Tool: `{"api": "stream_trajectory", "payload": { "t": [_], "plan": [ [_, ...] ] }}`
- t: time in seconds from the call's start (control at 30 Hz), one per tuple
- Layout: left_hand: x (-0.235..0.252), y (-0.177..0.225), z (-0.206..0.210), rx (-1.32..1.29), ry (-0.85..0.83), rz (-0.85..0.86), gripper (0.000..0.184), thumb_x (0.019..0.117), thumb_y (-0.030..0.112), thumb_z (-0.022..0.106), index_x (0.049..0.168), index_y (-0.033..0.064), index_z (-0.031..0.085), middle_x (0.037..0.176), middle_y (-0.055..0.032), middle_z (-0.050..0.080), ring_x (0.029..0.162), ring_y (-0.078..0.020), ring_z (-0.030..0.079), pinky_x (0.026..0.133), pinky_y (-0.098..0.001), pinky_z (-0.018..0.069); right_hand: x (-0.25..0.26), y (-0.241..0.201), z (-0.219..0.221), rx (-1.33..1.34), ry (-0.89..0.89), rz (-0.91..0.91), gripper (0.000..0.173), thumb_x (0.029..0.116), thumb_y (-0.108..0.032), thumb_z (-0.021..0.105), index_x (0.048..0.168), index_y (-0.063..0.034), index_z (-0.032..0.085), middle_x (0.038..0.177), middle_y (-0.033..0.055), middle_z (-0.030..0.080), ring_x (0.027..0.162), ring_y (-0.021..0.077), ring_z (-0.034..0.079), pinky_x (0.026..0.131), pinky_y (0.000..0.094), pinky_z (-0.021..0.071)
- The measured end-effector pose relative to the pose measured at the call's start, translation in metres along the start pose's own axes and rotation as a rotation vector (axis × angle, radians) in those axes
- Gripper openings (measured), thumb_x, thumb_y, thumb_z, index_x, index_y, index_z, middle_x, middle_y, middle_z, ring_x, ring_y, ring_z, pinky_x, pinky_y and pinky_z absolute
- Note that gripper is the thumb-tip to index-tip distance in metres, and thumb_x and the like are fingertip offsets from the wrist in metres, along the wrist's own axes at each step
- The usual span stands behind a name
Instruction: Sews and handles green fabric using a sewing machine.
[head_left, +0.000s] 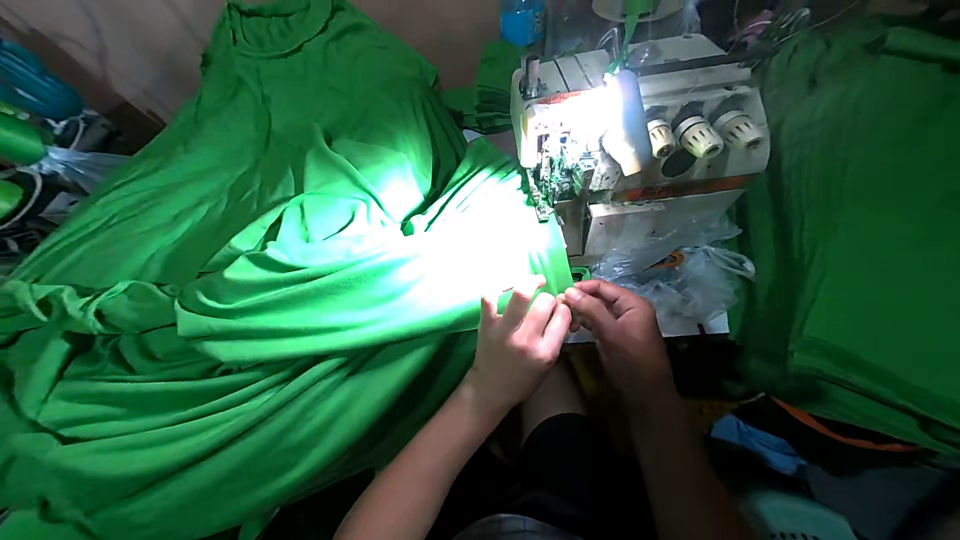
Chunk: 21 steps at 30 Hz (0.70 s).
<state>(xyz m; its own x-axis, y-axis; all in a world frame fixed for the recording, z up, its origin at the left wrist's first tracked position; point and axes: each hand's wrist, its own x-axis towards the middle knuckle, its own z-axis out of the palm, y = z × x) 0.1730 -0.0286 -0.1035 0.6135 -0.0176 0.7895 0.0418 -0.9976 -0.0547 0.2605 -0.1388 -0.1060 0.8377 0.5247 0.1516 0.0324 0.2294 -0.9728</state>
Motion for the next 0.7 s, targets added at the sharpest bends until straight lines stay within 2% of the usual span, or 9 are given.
{"api": "stream_trajectory", "payload": {
  "t": [0.1, 0.17, 0.23, 0.33, 0.43, 0.5, 0.57, 0.63, 0.7],
  "plan": [
    [-0.012, -0.014, 0.005, -0.055, -0.084, 0.037, 0.033, 0.0880, 0.029, 0.059, 0.111, 0.0084, 0.072, 0.119, -0.0097, 0.073, 0.118, -0.0281, 0.065, 0.104, -0.0436, 0.0459, 0.000, -0.002, 0.002, 0.020, 0.039, 0.015, 0.013, 0.0943, -0.001, 0.057, 0.090, -0.0038, 0.069, 0.071, -0.0052, 0.069, 0.059, 0.0015, 0.062, 0.059, 0.0181, 0.0552],
    [-0.015, -0.024, 0.007, -0.098, -0.096, 0.036, 0.033, 0.0892, 0.010, 0.060, 0.119, 0.0012, 0.073, 0.128, -0.0149, 0.071, 0.123, -0.0313, 0.066, 0.109, -0.0457, 0.0469, 0.001, -0.004, 0.004, 0.002, 0.037, 0.033, 0.012, 0.0957, 0.000, 0.057, 0.091, -0.0037, 0.068, 0.071, -0.0055, 0.069, 0.060, 0.0009, 0.064, 0.061, 0.0171, 0.0566],
    [-0.011, -0.028, 0.005, -0.080, -0.062, 0.031, 0.026, 0.0921, 0.000, 0.060, 0.112, -0.0003, 0.076, 0.121, -0.0157, 0.074, 0.120, -0.0298, 0.068, 0.106, -0.0400, 0.0503, 0.007, -0.004, 0.008, -0.044, 0.052, 0.032, 0.012, 0.0955, 0.001, 0.059, 0.090, -0.0048, 0.067, 0.070, -0.0068, 0.068, 0.060, -0.0006, 0.064, 0.061, 0.0158, 0.0563],
    [0.009, -0.029, 0.004, -0.033, -0.042, 0.003, 0.023, 0.0859, -0.003, 0.063, 0.104, -0.0027, 0.077, 0.109, -0.0188, 0.076, 0.110, -0.0315, 0.072, 0.099, -0.0391, 0.0542, 0.026, 0.000, 0.013, -0.163, 0.102, -0.043, 0.011, 0.0939, -0.004, 0.063, 0.084, -0.0075, 0.067, 0.065, -0.0091, 0.062, 0.054, -0.0033, 0.056, 0.054, 0.0150, 0.0497],
    [0.031, -0.032, 0.009, -0.095, -0.046, -0.126, 0.016, 0.0842, -0.001, 0.064, 0.094, -0.0038, 0.076, 0.096, -0.0194, 0.074, 0.090, -0.0317, 0.073, 0.078, -0.0415, 0.0582, 0.050, 0.000, 0.018, -0.250, 0.140, -0.078, 0.029, 0.0957, -0.013, 0.066, 0.070, -0.0155, 0.055, 0.058, -0.0108, 0.051, 0.046, -0.0040, 0.044, 0.046, 0.0144, 0.0391],
    [0.048, -0.035, 0.012, -0.105, -0.072, -0.259, 0.017, 0.0872, -0.001, 0.060, 0.095, -0.0036, 0.075, 0.093, -0.0186, 0.074, 0.086, -0.0315, 0.073, 0.071, -0.0424, 0.0583, 0.060, 0.001, 0.019, -0.292, 0.156, -0.087, 0.036, 0.0965, -0.018, 0.067, 0.065, -0.0181, 0.050, 0.055, -0.0107, 0.046, 0.043, -0.0034, 0.039, 0.042, 0.0145, 0.0338],
    [0.071, -0.035, 0.007, -0.089, -0.241, -0.439, 0.020, 0.0909, 0.001, 0.059, 0.103, -0.0029, 0.075, 0.103, -0.0196, 0.074, 0.099, -0.0335, 0.072, 0.080, -0.0459, 0.0572, 0.062, 0.002, 0.018, -0.312, 0.181, -0.094, 0.033, 0.0969, -0.020, 0.067, 0.068, -0.0174, 0.052, 0.057, -0.0105, 0.047, 0.044, -0.0031, 0.039, 0.043, 0.0153, 0.0341],
    [0.093, -0.042, 0.005, -0.064, -0.489, -0.558, 0.025, 0.0948, 0.008, 0.061, 0.115, 0.0005, 0.073, 0.117, -0.0184, 0.071, 0.115, -0.0336, 0.066, 0.093, -0.0482, 0.0519, 0.054, 0.004, 0.016, -0.325, 0.218, -0.155, 0.020, 0.0979, -0.019, 0.065, 0.080, -0.0134, 0.058, 0.064, -0.0105, 0.053, 0.049, -0.0044, 0.047, 0.047, 0.0147, 0.0426],
    [0.081, -0.057, 0.033, -0.013, -0.380, -0.493, 0.022, 0.0951, 0.020, 0.064, 0.108, 0.0072, 0.076, 0.111, -0.0137, 0.072, 0.108, -0.0295, 0.067, 0.091, -0.0472, 0.0519, 0.040, 0.012, 0.012, -0.390, 0.231, -0.273, 0.011, 0.0986, -0.016, 0.059, 0.093, -0.0067, 0.062, 0.076, -0.0064, 0.058, 0.060, -0.0042, 0.057, 0.057, 0.0148, 0.0516]
  ]
}}
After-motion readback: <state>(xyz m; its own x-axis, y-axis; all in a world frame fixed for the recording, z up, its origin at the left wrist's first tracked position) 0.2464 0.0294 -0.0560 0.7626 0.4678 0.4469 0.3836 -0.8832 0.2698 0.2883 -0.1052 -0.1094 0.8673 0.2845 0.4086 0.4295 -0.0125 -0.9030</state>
